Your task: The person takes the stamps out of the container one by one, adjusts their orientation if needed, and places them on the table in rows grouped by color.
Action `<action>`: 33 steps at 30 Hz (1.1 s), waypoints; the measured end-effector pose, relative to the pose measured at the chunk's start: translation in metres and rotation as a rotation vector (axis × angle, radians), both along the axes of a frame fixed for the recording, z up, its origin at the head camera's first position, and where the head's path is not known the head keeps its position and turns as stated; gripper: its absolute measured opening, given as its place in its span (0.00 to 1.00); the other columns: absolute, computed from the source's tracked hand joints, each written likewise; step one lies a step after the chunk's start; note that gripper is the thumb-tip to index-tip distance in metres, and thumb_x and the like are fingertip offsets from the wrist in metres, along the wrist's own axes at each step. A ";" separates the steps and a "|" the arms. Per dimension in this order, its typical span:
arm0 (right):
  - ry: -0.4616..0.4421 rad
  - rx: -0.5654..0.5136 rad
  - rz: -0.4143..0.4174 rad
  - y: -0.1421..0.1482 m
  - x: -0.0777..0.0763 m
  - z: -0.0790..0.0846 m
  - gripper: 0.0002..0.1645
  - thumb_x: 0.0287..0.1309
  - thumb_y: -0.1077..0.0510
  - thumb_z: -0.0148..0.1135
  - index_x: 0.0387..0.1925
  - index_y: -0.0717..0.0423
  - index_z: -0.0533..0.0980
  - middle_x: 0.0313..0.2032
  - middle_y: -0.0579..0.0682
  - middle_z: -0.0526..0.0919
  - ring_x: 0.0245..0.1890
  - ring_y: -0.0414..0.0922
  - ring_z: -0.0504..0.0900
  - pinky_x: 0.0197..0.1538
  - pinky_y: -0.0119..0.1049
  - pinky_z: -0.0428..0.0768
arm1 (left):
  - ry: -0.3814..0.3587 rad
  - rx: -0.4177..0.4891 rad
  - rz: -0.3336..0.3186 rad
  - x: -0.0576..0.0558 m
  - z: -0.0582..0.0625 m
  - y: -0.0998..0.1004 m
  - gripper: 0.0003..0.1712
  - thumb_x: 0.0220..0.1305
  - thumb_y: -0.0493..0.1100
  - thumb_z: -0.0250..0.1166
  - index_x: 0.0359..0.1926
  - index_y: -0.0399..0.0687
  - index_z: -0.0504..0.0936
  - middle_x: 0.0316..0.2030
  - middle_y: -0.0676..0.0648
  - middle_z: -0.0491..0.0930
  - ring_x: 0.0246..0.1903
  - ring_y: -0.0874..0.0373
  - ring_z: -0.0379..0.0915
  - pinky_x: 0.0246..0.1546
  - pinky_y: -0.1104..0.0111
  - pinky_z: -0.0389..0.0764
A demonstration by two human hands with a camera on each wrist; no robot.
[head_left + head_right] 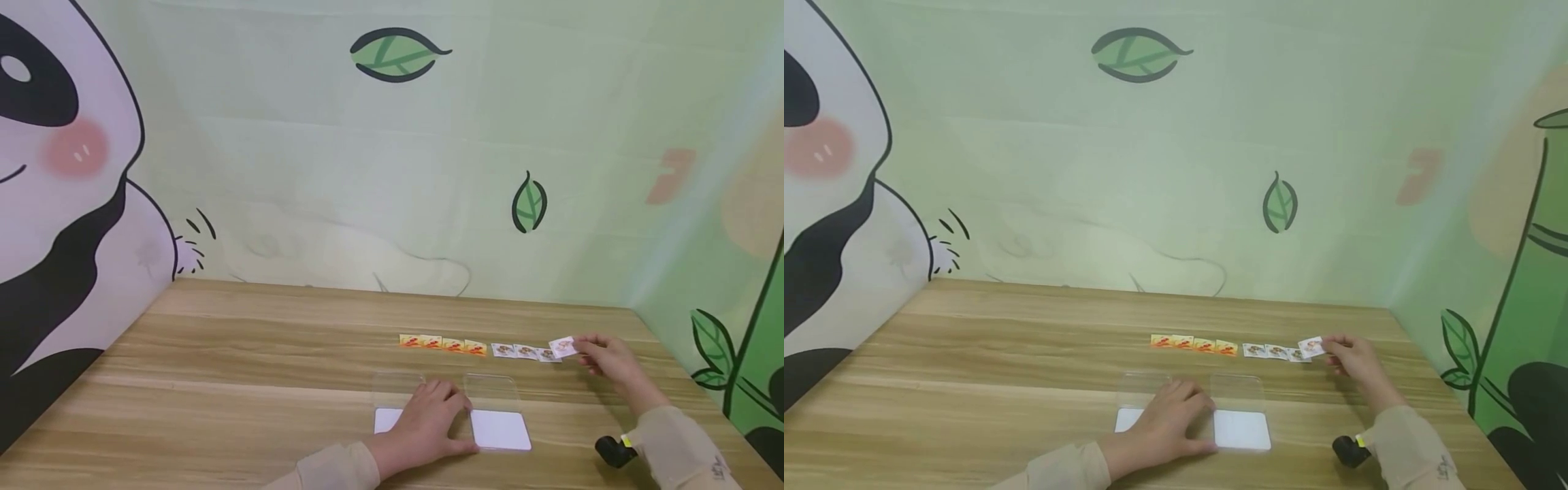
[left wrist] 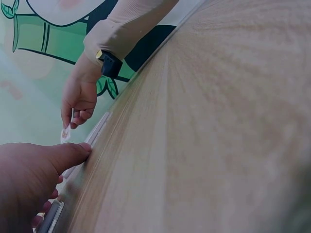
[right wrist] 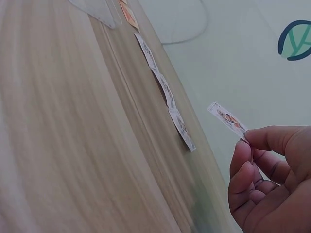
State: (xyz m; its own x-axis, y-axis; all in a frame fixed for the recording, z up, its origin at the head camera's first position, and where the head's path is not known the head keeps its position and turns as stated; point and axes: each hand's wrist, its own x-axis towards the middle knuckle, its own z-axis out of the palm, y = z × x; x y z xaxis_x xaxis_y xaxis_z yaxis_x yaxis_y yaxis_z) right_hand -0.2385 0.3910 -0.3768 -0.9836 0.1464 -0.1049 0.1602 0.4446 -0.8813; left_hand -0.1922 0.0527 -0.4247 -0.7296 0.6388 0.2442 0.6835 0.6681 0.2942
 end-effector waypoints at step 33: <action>-0.033 -0.017 -0.072 0.022 -0.012 -0.016 0.15 0.66 0.60 0.51 0.45 0.72 0.70 0.19 0.36 0.76 0.21 0.30 0.74 0.25 0.25 0.74 | 0.023 -0.005 -0.011 0.000 -0.001 -0.002 0.27 0.53 0.65 0.68 0.48 0.57 0.78 0.50 0.55 0.73 0.58 0.57 0.66 0.64 0.49 0.68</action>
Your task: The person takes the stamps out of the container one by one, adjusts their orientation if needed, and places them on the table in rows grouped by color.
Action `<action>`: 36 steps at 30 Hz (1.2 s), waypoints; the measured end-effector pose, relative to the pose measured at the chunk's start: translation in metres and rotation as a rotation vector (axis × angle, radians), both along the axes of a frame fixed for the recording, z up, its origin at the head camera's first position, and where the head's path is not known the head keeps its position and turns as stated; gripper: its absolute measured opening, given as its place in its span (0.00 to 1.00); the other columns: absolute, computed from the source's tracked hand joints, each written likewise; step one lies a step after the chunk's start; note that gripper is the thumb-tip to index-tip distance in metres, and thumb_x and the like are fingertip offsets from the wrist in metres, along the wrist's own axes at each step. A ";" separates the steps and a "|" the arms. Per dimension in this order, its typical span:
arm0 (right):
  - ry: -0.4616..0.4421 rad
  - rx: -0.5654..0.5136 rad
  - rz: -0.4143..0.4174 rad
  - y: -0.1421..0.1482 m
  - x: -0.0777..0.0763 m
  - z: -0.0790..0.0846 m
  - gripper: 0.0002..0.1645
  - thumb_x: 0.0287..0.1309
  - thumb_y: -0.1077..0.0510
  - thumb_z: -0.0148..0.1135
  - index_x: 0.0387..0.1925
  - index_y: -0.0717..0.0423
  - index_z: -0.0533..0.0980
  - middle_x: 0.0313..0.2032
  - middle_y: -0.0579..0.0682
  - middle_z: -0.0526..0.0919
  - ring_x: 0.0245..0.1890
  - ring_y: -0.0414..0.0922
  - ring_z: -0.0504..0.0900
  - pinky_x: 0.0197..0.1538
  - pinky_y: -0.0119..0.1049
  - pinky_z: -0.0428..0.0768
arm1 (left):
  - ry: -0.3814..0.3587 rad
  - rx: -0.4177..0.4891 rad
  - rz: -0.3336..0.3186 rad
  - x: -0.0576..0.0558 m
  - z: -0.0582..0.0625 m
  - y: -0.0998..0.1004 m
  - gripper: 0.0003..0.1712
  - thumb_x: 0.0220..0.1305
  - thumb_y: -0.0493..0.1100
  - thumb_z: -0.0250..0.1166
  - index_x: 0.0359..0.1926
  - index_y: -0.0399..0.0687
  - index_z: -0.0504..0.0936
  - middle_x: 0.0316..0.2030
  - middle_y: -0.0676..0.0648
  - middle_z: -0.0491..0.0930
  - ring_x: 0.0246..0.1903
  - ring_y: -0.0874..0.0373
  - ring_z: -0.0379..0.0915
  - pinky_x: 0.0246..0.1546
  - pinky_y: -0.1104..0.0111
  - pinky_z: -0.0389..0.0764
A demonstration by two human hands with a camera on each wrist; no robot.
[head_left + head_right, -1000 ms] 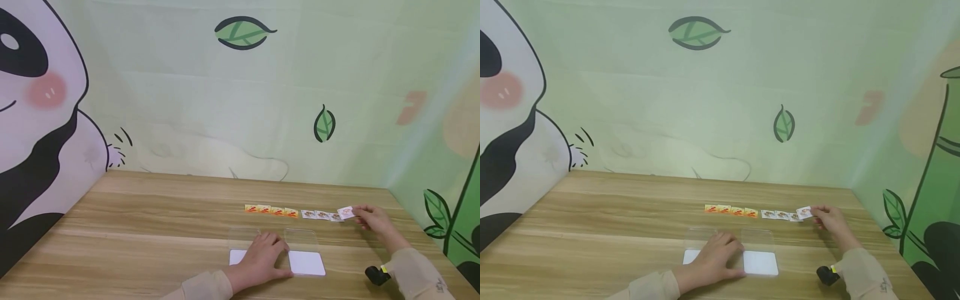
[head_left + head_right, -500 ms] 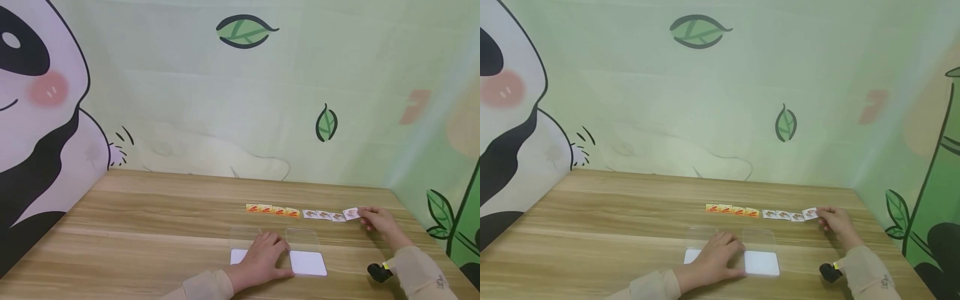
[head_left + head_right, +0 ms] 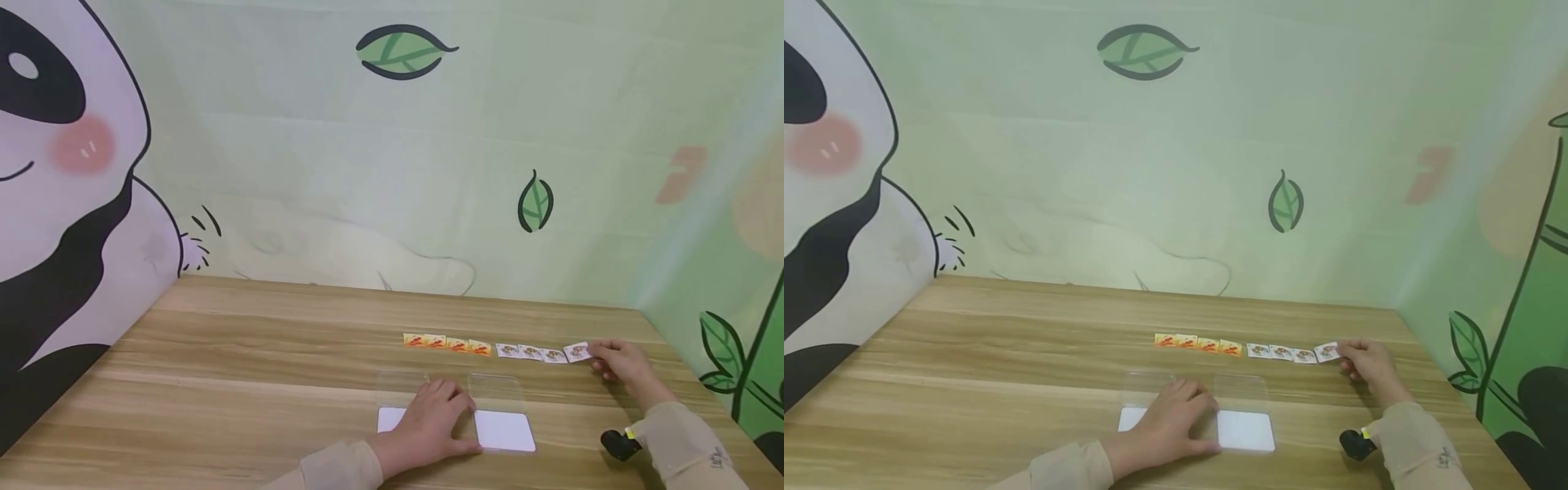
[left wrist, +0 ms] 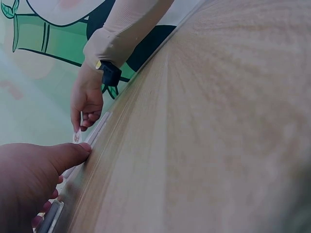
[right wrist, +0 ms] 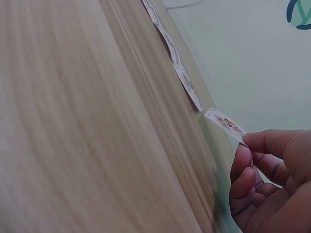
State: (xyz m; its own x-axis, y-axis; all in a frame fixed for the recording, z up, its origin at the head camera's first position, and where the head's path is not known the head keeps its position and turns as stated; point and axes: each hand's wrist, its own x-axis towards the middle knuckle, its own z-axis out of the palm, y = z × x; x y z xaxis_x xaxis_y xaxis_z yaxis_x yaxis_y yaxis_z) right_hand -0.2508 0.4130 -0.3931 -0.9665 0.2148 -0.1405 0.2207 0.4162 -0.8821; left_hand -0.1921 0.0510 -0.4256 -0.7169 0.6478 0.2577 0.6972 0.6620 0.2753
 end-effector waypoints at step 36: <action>0.000 0.169 0.001 -0.004 0.000 0.002 0.18 0.61 0.59 0.56 0.40 0.74 0.73 0.18 0.36 0.77 0.21 0.32 0.73 0.25 0.29 0.72 | 0.005 0.004 0.002 0.000 0.000 0.001 0.27 0.52 0.65 0.68 0.47 0.57 0.78 0.49 0.54 0.73 0.56 0.58 0.66 0.63 0.50 0.68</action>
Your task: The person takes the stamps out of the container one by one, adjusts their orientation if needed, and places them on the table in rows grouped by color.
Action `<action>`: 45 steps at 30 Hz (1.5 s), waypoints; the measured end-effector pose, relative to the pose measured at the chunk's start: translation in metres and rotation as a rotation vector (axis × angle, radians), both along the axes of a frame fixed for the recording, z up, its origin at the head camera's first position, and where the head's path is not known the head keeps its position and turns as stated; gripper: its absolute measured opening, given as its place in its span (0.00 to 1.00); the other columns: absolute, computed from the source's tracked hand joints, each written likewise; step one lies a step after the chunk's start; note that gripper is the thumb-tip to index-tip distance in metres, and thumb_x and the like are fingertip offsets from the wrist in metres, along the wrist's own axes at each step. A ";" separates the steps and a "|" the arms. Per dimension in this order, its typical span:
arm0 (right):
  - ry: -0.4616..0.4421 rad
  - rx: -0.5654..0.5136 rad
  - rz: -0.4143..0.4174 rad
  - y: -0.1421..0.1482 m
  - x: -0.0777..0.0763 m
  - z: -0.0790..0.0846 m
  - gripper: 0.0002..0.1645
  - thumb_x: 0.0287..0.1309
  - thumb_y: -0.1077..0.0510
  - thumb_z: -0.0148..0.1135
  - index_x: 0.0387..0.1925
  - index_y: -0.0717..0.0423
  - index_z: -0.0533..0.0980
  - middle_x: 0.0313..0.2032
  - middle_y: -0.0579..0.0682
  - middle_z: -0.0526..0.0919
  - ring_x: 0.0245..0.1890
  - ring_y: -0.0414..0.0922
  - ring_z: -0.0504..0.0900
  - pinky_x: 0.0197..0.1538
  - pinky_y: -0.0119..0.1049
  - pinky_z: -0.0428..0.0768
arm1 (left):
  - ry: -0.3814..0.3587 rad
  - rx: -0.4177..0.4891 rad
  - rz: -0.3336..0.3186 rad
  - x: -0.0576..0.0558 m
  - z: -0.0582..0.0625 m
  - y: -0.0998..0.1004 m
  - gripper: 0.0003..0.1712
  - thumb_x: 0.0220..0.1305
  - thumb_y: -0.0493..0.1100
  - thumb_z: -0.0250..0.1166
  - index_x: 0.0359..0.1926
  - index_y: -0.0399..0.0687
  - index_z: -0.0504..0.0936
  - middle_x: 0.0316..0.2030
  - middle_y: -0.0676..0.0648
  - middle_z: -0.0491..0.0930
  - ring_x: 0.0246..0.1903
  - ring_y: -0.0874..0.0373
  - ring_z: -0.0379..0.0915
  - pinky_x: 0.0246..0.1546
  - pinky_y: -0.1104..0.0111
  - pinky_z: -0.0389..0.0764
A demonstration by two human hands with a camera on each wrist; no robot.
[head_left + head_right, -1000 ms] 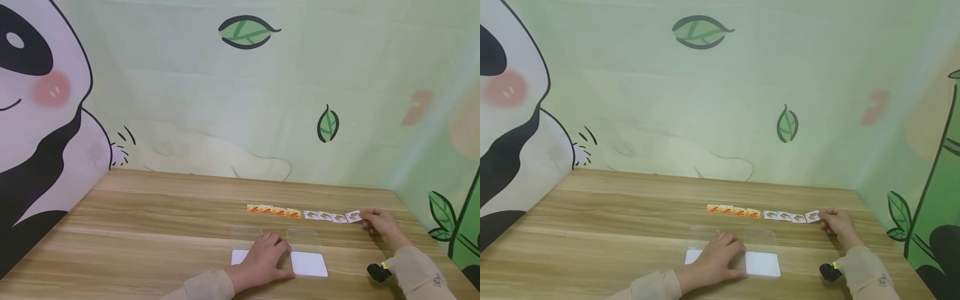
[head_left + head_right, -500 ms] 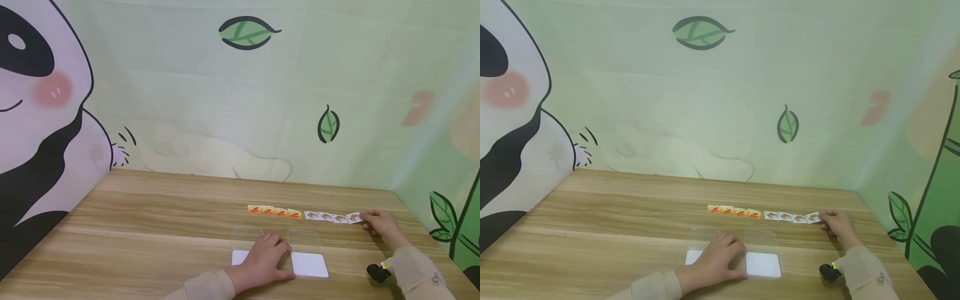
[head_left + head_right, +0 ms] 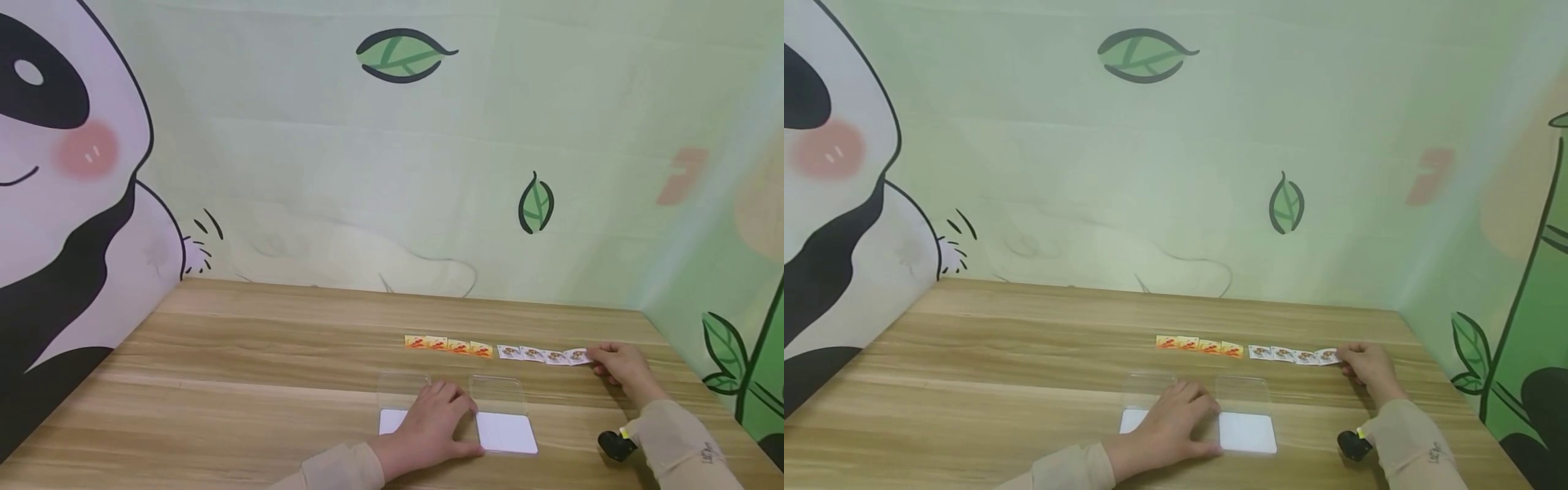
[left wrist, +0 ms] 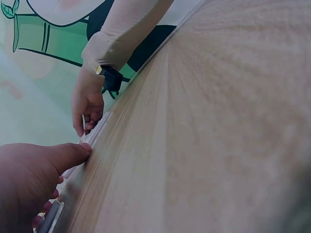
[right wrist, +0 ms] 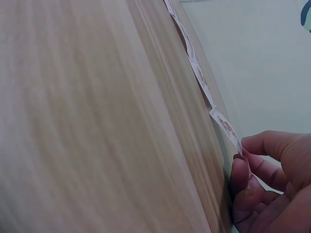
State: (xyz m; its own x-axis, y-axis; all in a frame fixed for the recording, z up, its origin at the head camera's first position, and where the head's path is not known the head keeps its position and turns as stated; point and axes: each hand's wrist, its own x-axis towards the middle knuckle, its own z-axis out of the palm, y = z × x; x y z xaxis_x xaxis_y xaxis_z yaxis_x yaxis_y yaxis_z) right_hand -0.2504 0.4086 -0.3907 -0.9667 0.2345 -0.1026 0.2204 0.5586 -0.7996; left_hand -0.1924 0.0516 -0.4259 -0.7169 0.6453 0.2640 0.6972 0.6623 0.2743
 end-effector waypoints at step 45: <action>0.047 0.137 -0.019 -0.001 0.005 0.002 0.26 0.64 0.54 0.52 0.50 0.76 0.68 0.23 0.43 0.80 0.25 0.37 0.73 0.27 0.32 0.75 | 0.002 -0.017 -0.005 0.001 0.002 -0.001 0.27 0.53 0.65 0.68 0.48 0.57 0.78 0.50 0.54 0.74 0.57 0.57 0.66 0.64 0.53 0.68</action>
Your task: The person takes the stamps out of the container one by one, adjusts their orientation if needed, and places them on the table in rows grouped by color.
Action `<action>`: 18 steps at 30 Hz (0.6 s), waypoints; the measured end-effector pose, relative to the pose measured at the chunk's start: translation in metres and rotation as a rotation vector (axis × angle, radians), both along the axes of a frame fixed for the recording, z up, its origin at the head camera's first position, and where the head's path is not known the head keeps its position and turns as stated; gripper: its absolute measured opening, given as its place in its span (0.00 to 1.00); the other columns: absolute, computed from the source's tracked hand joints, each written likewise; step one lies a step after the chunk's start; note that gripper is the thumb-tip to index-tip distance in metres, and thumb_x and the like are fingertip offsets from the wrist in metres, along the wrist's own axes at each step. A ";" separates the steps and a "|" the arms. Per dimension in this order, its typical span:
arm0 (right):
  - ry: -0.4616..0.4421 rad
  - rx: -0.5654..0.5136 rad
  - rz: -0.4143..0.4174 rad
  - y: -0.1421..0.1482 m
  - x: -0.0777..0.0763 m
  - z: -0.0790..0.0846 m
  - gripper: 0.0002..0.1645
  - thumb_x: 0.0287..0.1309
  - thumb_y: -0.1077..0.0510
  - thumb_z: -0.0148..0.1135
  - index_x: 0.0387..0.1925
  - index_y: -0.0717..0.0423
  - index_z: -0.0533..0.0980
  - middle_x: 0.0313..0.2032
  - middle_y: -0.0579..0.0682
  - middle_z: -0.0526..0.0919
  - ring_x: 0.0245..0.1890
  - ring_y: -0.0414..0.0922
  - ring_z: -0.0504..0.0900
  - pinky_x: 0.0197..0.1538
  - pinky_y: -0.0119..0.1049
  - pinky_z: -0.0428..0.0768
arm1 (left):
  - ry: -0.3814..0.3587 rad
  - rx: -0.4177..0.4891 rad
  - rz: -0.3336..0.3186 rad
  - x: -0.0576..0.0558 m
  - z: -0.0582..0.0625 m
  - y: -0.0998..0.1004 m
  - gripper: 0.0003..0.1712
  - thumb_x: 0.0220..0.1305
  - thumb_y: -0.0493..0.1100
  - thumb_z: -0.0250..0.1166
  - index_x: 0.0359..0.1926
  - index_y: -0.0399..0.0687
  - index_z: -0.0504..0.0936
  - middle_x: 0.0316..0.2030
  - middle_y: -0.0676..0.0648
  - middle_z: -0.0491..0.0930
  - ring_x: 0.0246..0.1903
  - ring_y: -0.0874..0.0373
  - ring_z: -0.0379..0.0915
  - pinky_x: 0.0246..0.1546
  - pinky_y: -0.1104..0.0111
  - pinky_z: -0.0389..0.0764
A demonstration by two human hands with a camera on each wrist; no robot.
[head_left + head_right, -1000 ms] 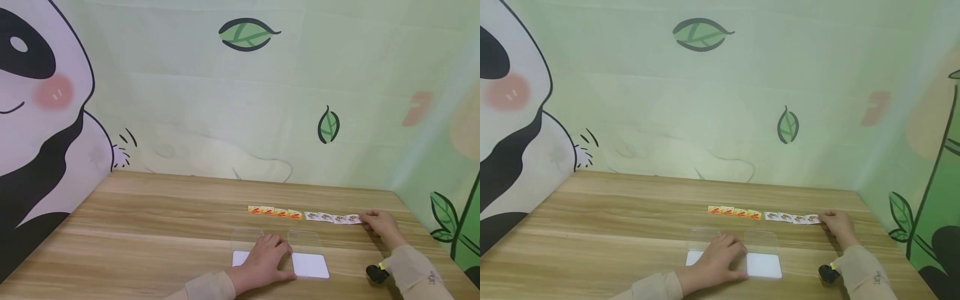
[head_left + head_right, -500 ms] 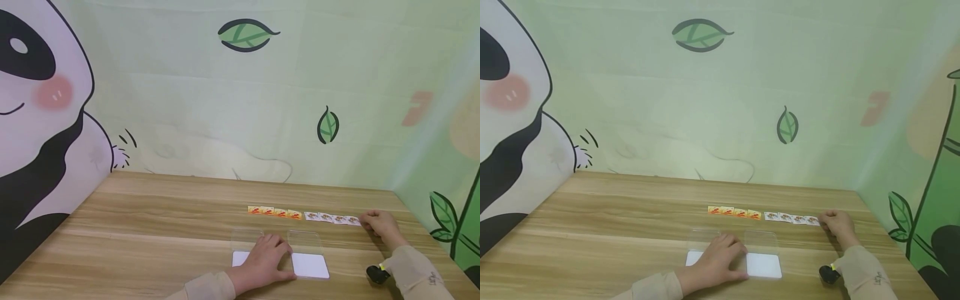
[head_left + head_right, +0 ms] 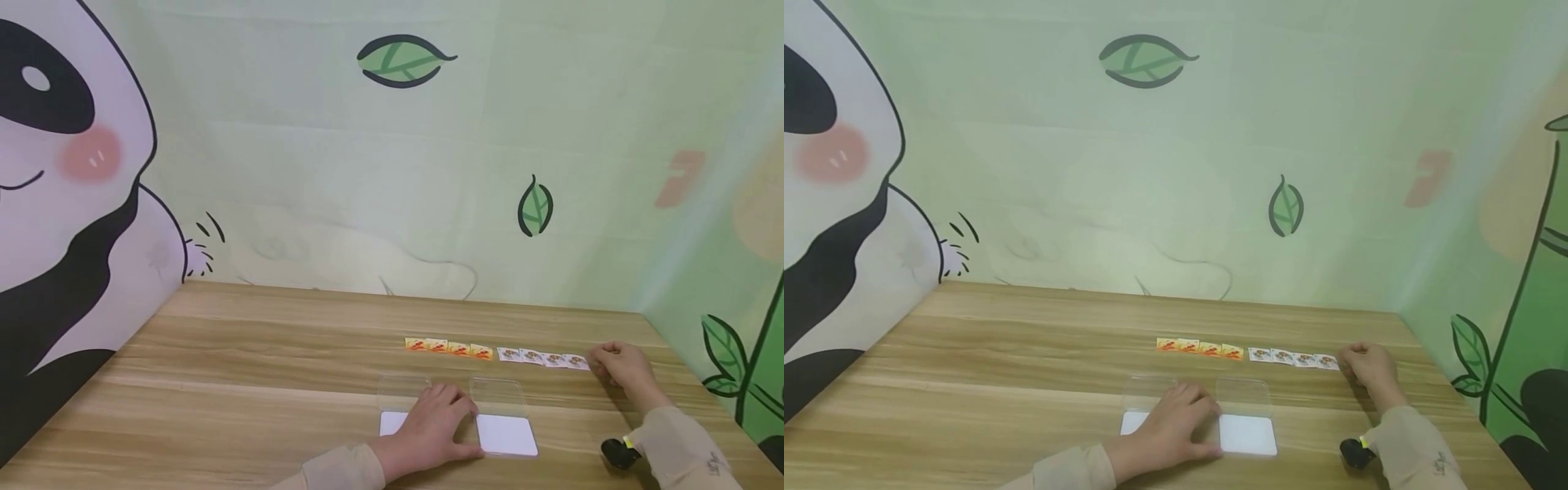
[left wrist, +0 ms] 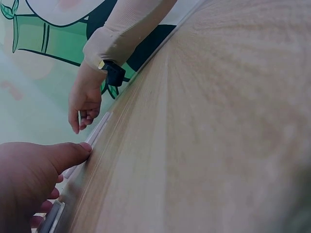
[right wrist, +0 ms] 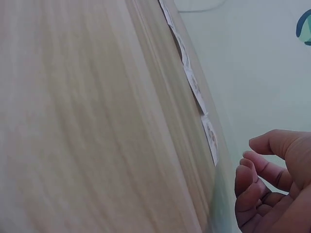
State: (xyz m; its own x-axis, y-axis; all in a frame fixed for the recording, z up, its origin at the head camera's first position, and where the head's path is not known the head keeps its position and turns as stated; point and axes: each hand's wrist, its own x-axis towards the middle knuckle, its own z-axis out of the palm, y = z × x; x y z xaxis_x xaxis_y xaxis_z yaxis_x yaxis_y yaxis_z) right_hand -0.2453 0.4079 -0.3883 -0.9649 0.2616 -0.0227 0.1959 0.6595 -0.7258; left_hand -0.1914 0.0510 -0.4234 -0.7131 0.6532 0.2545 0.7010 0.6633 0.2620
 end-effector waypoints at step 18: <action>0.115 0.125 0.050 -0.018 0.014 0.003 0.24 0.69 0.54 0.48 0.50 0.74 0.70 0.34 0.61 0.81 0.28 0.38 0.75 0.28 0.30 0.75 | -0.022 0.009 0.000 0.000 0.003 -0.001 0.29 0.52 0.64 0.69 0.51 0.56 0.78 0.50 0.54 0.74 0.56 0.58 0.66 0.65 0.55 0.67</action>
